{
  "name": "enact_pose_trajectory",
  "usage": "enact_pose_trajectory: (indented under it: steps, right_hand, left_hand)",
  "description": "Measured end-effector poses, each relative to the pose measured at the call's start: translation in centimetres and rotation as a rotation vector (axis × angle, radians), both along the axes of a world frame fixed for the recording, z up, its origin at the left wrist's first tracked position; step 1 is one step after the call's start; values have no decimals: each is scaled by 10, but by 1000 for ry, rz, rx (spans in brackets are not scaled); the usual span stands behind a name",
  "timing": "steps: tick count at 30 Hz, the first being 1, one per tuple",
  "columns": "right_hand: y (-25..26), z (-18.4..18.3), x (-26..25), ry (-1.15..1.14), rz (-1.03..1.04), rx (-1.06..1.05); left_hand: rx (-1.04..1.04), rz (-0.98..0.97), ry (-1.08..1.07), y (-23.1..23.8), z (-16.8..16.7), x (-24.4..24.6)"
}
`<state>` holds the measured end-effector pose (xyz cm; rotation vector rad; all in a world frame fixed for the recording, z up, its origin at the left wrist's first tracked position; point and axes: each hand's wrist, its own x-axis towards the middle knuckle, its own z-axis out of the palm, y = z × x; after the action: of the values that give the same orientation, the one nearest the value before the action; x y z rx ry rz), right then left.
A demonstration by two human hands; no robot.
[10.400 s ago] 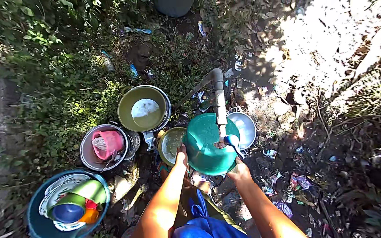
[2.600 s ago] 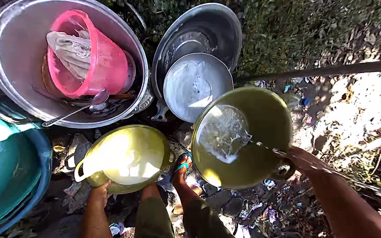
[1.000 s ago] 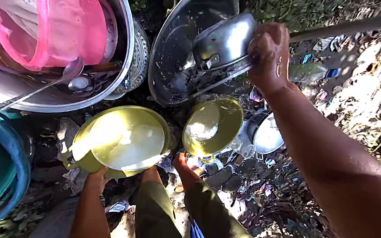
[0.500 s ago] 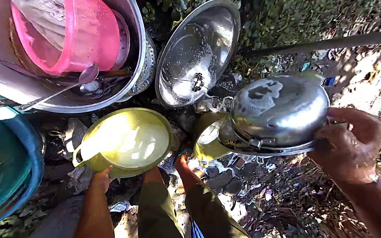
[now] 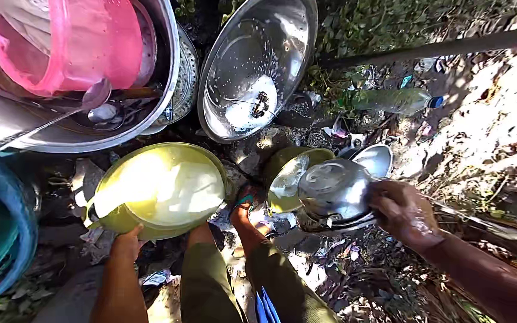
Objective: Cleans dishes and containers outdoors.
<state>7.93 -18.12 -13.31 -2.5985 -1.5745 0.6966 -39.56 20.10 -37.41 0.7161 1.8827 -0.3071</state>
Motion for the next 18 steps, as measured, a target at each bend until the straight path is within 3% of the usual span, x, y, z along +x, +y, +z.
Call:
enact_pose_trajectory:
  steps: [3, 6, 8, 13, 18]
  right_hand:
    - [-15, -59, 3, 142, 7, -291]
    - [17, -112, 17, 292, 63, -807]
    - [39, -142, 28, 364, 89, -991]
    - [80, -180, 63, 193, -50, -858]
    - [69, -222, 69, 211, -151, -1009]
  left_hand:
    - [-3, -5, 9, -1, 1, 1]
    - [-6, -18, 25, 0, 4, 5]
    - [-13, -18, 31, 1, 7, 6]
    - [0, 0, 48, 3, 5, 4]
    - [6, 3, 34, 1, 4, 5]
